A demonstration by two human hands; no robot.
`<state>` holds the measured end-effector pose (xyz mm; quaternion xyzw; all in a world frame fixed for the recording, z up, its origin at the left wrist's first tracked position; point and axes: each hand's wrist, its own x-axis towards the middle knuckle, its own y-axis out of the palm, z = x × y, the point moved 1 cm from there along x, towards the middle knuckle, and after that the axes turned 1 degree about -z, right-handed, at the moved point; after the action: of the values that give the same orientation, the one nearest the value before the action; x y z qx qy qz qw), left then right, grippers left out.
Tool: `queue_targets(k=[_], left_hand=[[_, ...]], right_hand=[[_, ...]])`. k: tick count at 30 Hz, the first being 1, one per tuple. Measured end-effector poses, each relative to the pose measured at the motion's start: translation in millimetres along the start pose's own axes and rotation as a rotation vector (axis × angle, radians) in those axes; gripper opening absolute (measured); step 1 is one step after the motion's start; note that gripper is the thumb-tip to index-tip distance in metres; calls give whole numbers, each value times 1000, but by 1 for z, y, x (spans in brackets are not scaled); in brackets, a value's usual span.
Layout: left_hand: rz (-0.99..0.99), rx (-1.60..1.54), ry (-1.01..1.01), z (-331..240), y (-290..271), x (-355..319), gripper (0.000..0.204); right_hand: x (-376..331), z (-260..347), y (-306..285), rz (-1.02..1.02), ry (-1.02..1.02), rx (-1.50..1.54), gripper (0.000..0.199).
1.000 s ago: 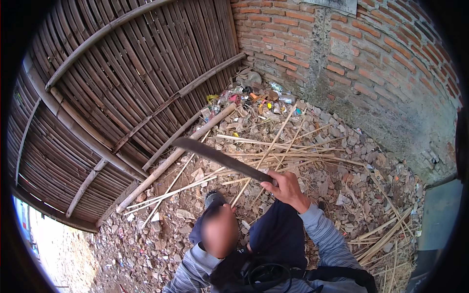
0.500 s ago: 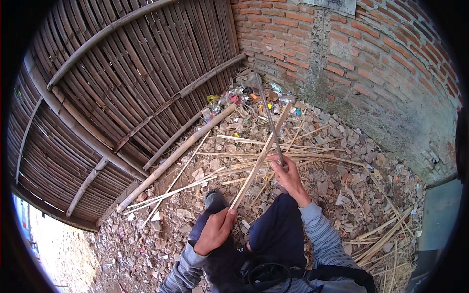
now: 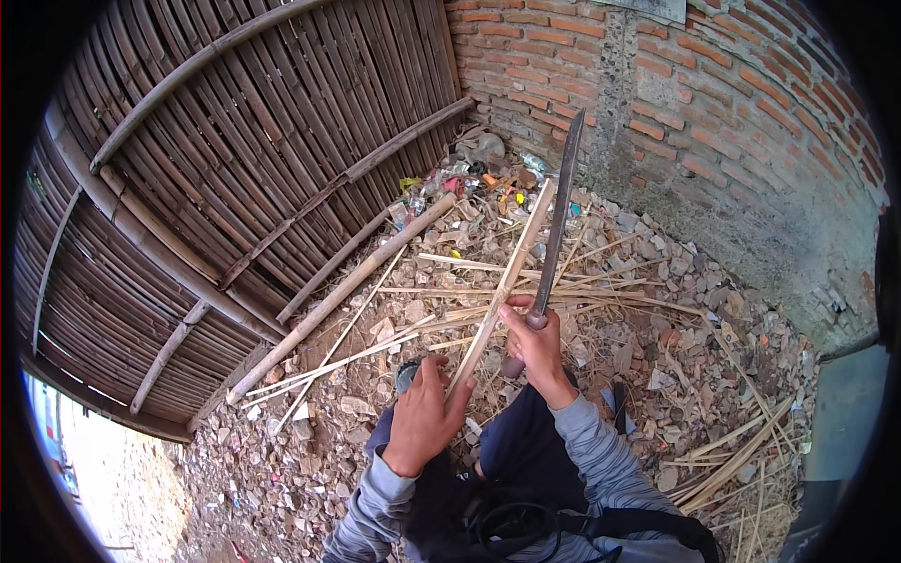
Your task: The person splits bamboo strips lengthwise and shaves the wood using a machete.
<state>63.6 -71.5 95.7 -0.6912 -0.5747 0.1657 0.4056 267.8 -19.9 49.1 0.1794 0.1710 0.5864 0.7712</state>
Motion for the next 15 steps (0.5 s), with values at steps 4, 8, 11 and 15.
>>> queue_targets(k=[4, 8, 11, 15], left_hand=[[27, -27, -37, 3, 29, 25, 31], [-25, -132, -116, 10, 30, 33, 33], [-7, -125, -103, 15, 31, 38, 34], [-24, -78, -86, 24, 34, 36, 33]], right_hand=[[5, -6, -2, 68, -68, -78, 18], [8, -6, -30, 70, -336, -542, 23], [-2, 1, -45, 152, -376, -875, 28], [-8, -17, -54, 260, -388, -987, 38]])
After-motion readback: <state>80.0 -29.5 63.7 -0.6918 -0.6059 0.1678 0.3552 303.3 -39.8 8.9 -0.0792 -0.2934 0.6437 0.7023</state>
